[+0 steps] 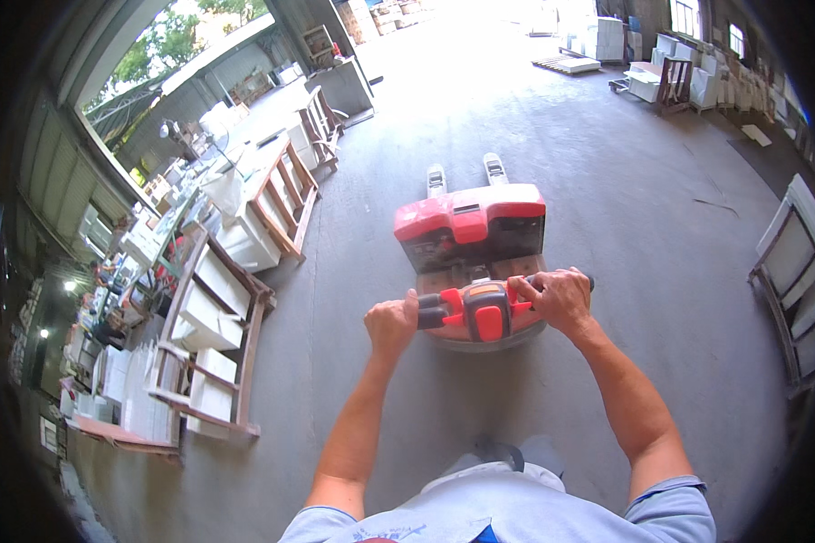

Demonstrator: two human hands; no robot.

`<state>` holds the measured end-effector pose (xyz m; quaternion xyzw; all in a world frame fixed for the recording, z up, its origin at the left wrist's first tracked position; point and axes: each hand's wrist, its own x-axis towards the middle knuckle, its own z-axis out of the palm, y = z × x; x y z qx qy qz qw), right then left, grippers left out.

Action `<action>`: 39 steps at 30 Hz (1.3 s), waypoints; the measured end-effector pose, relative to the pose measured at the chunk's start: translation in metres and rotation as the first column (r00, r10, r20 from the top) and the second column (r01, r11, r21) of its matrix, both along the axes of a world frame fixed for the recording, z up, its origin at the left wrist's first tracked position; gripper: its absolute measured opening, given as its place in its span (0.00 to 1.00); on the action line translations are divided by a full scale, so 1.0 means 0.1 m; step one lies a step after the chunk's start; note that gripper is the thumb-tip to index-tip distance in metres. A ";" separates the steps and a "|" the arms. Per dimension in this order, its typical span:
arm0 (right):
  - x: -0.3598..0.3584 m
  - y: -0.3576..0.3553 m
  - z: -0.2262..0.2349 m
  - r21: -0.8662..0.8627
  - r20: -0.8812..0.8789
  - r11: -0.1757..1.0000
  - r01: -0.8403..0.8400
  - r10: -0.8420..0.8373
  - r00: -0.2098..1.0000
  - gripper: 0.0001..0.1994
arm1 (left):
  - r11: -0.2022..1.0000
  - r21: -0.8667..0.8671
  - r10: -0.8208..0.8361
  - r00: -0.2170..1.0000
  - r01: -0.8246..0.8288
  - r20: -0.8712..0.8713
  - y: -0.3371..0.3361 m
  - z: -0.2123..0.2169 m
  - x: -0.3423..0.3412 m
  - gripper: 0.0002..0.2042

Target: The person exits a green forklift and walks to a red electric pallet jack. They operate the pallet jack to move a stack of white rectangular boards across the warehouse floor, then position the forks under a second stack and lift it.

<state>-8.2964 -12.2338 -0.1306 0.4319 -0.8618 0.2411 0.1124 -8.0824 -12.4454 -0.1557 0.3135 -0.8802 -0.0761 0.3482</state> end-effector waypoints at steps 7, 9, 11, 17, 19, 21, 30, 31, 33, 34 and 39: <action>-1.46 -1.91 -0.09 -0.039 -0.025 0.999 0.033 -0.034 0.999 0.31 | 1.000 0.025 0.013 1.000 -0.012 -0.026 -1.94 -0.03 -1.55 0.28; -1.96 -2.40 -0.11 -0.043 -0.014 0.999 0.019 -0.019 1.000 0.31 | 0.999 0.038 0.013 1.000 -0.012 -0.022 -2.45 -0.07 -2.04 0.28; -2.47 -2.86 -0.14 -0.097 -0.048 0.995 0.000 -0.005 0.999 0.31 | 0.999 0.033 0.014 1.000 -0.014 -0.025 -2.93 -0.12 -2.54 0.28; -3.94 -4.30 -0.27 -0.044 -0.062 0.999 -0.023 0.020 0.998 0.31 | 0.999 -0.013 0.041 0.999 -0.042 -0.014 -4.33 -0.20 -3.99 0.28; -4.44 -4.81 -0.29 -0.038 -0.061 0.999 -0.033 0.031 0.998 0.32 | 0.999 -0.012 0.037 0.999 -0.037 -0.024 -4.83 -0.20 -4.47 0.27; -4.93 -5.32 -0.32 -0.006 -0.082 1.000 -0.019 0.019 0.996 0.33 | 1.000 -0.001 0.005 0.999 -0.005 -0.036 -5.34 -0.21 -4.95 0.27; -6.88 -7.71 -0.42 -0.089 -0.082 0.996 0.031 -0.038 0.996 0.30 | 0.999 -0.042 -0.031 0.999 0.029 -0.045 -7.90 -0.42 -7.04 0.29; -7.09 -7.96 -0.45 -0.085 -0.078 0.995 0.045 -0.052 0.996 0.29 | 0.999 -0.034 -0.036 0.999 0.035 -0.038 -8.17 -0.46 -7.26 0.29; -7.54 -8.45 -0.49 -0.096 -0.044 0.995 0.042 -0.046 0.998 0.29 | 0.997 -0.041 -0.061 0.997 0.059 -0.048 -8.68 -0.51 -7.72 0.29; -7.77 -8.70 -0.50 -0.083 -0.036 0.995 0.045 -0.048 0.998 0.29 | 0.996 -0.052 -0.077 0.995 0.073 -0.066 -8.94 -0.52 -7.97 0.29; -9.07 -9.98 -0.54 -0.118 -0.069 0.992 0.041 -0.049 0.996 0.29 | 0.999 -0.034 -0.010 1.000 0.011 0.029 -10.20 -0.52 -9.28 0.27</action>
